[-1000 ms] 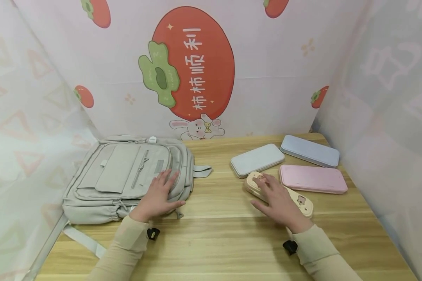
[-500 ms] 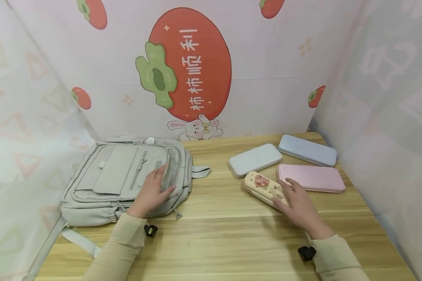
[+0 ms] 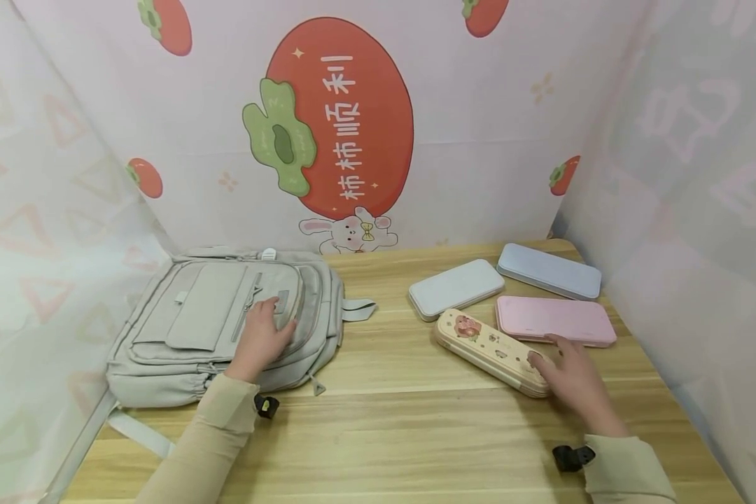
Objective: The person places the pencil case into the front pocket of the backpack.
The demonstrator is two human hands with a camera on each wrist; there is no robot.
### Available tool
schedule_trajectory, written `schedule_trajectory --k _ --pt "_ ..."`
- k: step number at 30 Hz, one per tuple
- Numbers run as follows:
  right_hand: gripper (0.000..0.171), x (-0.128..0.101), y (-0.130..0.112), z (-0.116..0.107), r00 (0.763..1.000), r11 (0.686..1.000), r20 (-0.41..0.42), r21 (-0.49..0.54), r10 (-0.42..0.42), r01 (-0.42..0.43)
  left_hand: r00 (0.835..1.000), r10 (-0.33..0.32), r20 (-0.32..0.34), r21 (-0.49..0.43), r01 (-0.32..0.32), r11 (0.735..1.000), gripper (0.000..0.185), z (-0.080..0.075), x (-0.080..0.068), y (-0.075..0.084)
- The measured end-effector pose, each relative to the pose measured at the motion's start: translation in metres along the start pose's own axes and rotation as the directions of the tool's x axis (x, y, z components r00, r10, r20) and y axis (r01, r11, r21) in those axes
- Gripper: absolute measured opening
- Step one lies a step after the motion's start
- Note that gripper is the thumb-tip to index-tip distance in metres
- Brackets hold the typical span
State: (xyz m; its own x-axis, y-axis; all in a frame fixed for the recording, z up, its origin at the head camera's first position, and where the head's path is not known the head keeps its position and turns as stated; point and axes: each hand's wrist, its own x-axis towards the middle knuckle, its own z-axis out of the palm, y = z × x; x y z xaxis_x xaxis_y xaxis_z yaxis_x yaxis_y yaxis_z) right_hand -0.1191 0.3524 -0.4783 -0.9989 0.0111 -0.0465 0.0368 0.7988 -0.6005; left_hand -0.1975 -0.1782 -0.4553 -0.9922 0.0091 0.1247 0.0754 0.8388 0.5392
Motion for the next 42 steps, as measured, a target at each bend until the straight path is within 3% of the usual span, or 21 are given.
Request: schedule_trajectory --k 13,21,24,30,36,42 --pt "0.068 -0.001 0.012 0.001 0.99 0.99 0.08 0.071 0.117 -0.123 0.993 -0.085 0.085 -0.024 0.087 0.996 0.063 -0.002 0.021 -0.002" --pt "0.068 -0.003 0.013 0.003 0.989 0.99 0.129 0.113 0.065 -0.08 0.985 -0.109 0.134 0.015 0.108 0.994 0.064 0.001 0.025 -0.003" --pt "0.072 -0.004 0.012 0.002 0.986 0.99 0.159 0.122 0.045 -0.064 0.984 -0.1 0.145 0.05 0.093 0.994 0.06 0.003 0.025 -0.003" --pt "0.085 -0.007 0.005 0.002 0.98 0.993 0.201 0.115 0.014 -0.038 0.989 -0.053 0.141 0.144 0.032 0.989 0.032 0.009 0.024 -0.008" --pt "0.087 -0.003 0.002 -0.001 0.973 0.994 0.227 0.091 0.034 -0.056 0.991 -0.012 0.133 0.16 -0.01 0.987 0.009 0.009 0.024 -0.006" --pt "0.085 -0.003 0.001 -0.005 0.962 0.989 0.256 0.083 0.1 -0.124 0.991 0.0 0.132 0.127 -0.017 0.992 0.039 0.008 0.024 -0.006"
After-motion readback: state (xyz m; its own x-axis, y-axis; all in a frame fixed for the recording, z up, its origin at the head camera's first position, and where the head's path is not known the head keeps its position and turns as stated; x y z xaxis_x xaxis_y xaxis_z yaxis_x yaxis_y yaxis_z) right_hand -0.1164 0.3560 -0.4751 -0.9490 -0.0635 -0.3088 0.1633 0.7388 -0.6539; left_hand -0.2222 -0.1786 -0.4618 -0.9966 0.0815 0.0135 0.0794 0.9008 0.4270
